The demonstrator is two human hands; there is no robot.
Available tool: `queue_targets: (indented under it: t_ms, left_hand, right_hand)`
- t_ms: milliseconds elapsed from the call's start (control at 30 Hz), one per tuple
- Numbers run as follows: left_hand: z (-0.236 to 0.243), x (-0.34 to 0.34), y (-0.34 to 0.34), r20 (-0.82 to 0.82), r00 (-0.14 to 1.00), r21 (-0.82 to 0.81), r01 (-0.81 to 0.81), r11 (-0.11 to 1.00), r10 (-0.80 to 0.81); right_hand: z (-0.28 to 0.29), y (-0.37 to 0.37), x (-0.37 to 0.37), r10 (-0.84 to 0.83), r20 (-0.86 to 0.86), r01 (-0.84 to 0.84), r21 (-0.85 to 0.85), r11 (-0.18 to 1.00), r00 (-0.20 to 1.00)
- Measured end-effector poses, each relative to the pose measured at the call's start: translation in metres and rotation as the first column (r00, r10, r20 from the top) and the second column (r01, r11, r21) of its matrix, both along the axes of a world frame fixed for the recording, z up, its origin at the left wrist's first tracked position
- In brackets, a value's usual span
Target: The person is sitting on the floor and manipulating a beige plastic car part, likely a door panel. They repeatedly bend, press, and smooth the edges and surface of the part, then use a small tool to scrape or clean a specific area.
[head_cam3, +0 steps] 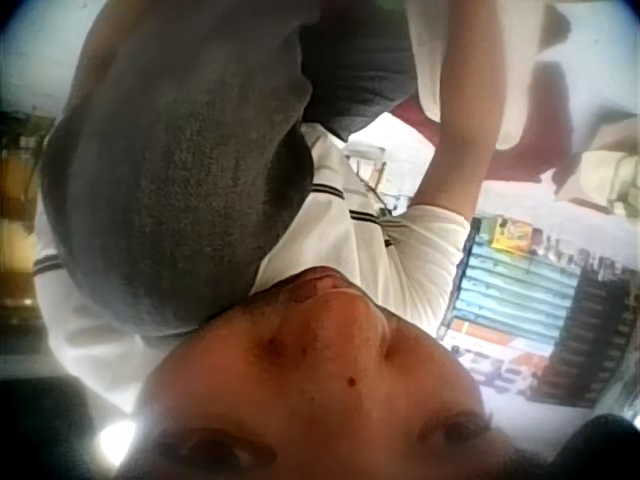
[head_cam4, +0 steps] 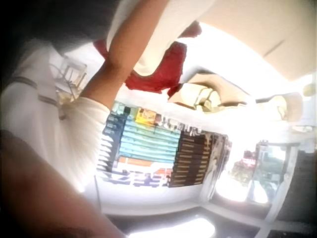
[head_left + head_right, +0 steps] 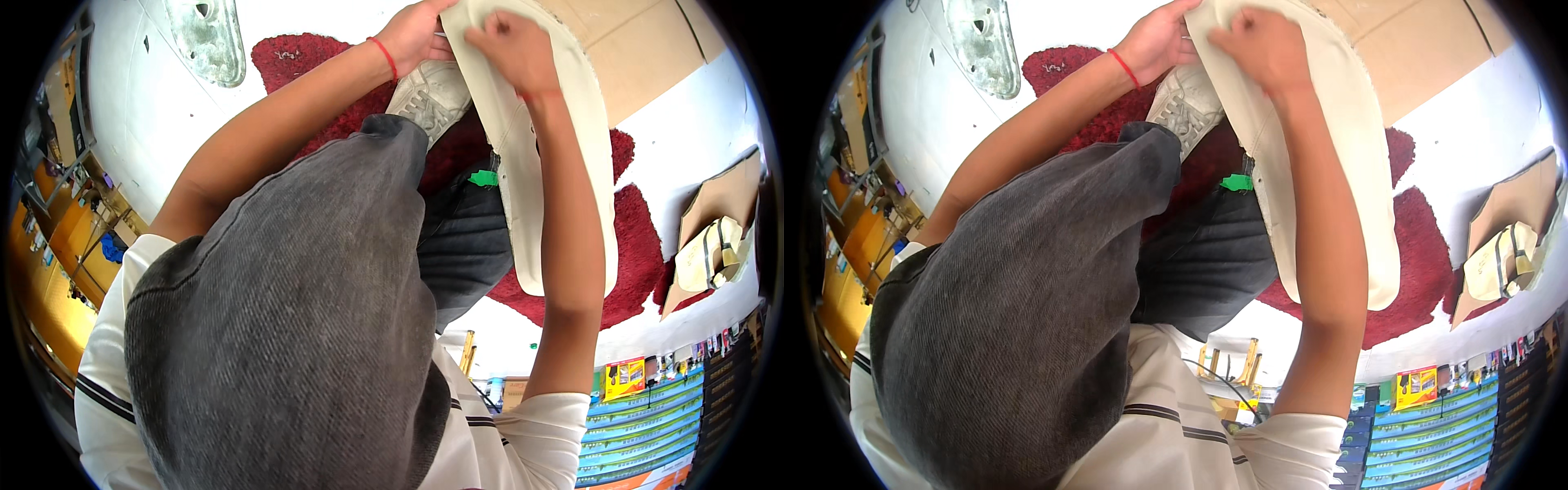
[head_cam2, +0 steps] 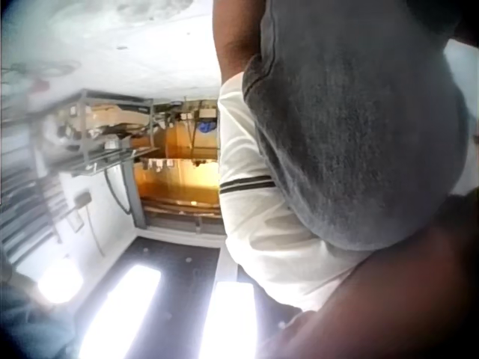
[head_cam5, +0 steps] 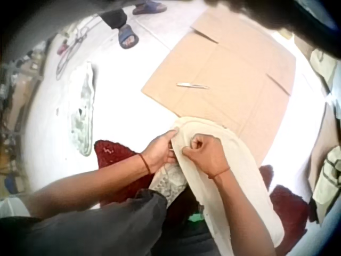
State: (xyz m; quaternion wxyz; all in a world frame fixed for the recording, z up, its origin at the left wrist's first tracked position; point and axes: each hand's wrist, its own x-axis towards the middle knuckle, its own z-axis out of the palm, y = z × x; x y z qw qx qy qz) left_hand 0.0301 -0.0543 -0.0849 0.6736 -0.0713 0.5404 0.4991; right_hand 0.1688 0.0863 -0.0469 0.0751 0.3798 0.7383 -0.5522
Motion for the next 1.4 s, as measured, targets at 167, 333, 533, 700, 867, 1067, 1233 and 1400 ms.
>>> queue_targets:
  t_ms: [167,333,533,700,867,1067,1233,1400]
  left_hand:
    - [0.042,0.008,0.018,-0.067,0.997,-0.134,-0.036,0.99,0.027]
    - [0.007,0.004,0.012,-0.037,0.998,-0.002,-0.041,0.999,0.041]
    - [0.015,0.013,0.019,-0.094,0.99,-0.007,-0.111,0.994,0.11]
    - [0.024,0.014,0.02,-0.152,0.982,-0.039,-0.116,0.993,0.109]
    - [0.029,0.019,0.017,-0.164,0.98,-0.014,-0.119,0.993,0.115]
    - [0.018,0.019,0.013,-0.188,0.98,-0.053,-0.082,0.995,0.071]
    - [0.022,0.02,0.016,-0.202,0.978,-0.058,-0.065,0.996,0.052]
    - [0.016,0.018,-0.003,-0.175,0.984,-0.044,0.035,0.998,-0.042]
  right_hand:
    - [-0.004,-0.01,0.04,0.0,-0.158,0.026,0.162,0.986,0.987]
    - [-0.009,0.013,-0.035,0.024,-0.151,0.029,0.333,0.942,0.988]
    - [-0.023,0.014,-0.036,0.045,-0.092,-0.001,0.431,0.903,0.995]
    - [0.006,-0.006,0.038,0.176,0.038,-0.179,0.32,0.93,0.984]
    - [0.046,-0.029,0.093,0.248,0.125,-0.277,0.364,0.889,0.961]
    - [0.051,-0.034,0.119,0.199,-0.085,-0.151,0.386,0.91,0.976]
    - [0.014,-0.023,0.075,0.15,-0.208,-0.032,0.481,0.876,0.967]
    - [0.034,-0.028,0.095,0.148,-0.068,-0.11,0.394,0.913,0.987]
